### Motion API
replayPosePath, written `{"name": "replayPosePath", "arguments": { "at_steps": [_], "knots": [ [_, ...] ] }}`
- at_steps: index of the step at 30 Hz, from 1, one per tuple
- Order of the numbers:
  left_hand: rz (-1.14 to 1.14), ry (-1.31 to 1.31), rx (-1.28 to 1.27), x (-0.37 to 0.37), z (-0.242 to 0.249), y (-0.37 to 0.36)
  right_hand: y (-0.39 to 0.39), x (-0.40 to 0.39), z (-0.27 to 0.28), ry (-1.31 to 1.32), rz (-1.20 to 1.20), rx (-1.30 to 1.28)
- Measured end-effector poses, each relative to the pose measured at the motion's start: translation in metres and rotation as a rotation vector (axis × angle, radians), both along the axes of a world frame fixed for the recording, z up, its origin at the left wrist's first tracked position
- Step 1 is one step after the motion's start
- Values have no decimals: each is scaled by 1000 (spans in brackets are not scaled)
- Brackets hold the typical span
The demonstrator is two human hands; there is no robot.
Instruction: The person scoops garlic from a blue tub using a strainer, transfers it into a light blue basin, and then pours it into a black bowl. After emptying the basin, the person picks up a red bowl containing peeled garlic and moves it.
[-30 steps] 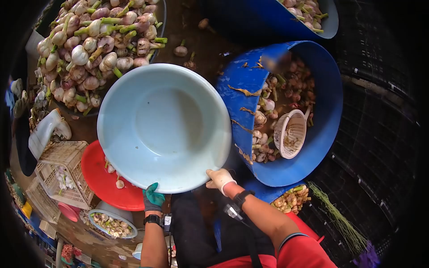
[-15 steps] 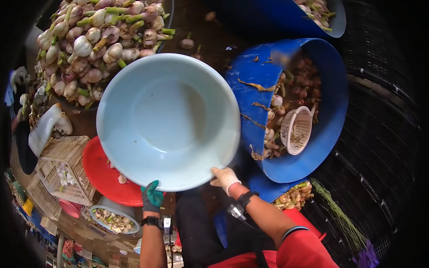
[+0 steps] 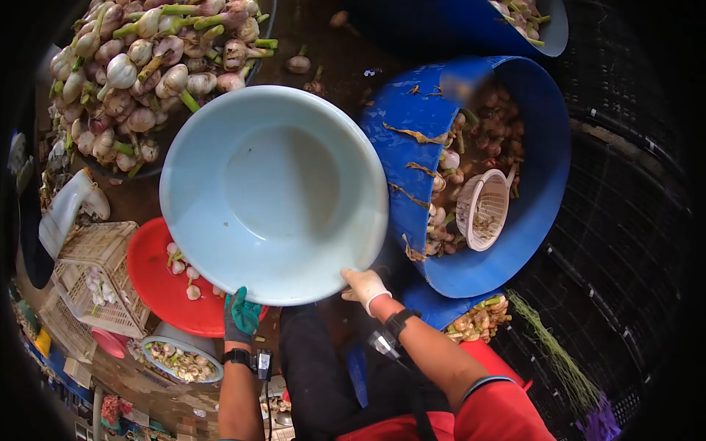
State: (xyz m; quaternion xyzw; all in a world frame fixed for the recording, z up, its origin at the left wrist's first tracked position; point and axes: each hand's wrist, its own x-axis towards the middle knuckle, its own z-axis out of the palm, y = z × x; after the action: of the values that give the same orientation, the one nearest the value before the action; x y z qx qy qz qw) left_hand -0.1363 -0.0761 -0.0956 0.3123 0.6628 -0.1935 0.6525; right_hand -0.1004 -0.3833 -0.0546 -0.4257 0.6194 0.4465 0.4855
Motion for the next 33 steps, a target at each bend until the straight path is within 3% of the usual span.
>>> {"name": "replayPosePath", "arguments": {
  "at_steps": [5,7,9,12,15,17,21,25,27,29,31,32,33],
  "knots": [
    [57,57,-123,-2,-34,9,-5,3,-12,32,-33,-15],
    [86,67,-128,3,-38,6,-9,7,-13,22,102,-68],
    [20,-107,-41,8,-42,3,-9,9,-12,-36,103,-161],
    [41,-16,-13,14,-50,11,-7,18,-7,-97,149,-292],
    [26,-85,24,18,-52,16,-7,25,-5,-154,262,-364],
    [-36,-102,58,14,-49,22,-10,21,-6,-206,335,-389],
    [-169,-183,115,12,-11,37,-17,0,3,-332,70,-275],
    [-81,-156,175,25,54,26,-13,-10,30,-290,187,-302],
    [-178,-203,228,-11,50,40,-10,-29,32,-251,207,-271],
    [-119,-147,268,-27,50,47,-4,-51,18,-310,-15,-252],
    [-170,-100,243,-24,40,46,-11,-40,-3,-391,264,-232],
    [-224,-69,212,-15,31,45,-24,-47,-31,-400,272,-145],
    [-277,-44,182,-7,21,44,-17,-9,-28,-262,97,-173]
  ]
}}
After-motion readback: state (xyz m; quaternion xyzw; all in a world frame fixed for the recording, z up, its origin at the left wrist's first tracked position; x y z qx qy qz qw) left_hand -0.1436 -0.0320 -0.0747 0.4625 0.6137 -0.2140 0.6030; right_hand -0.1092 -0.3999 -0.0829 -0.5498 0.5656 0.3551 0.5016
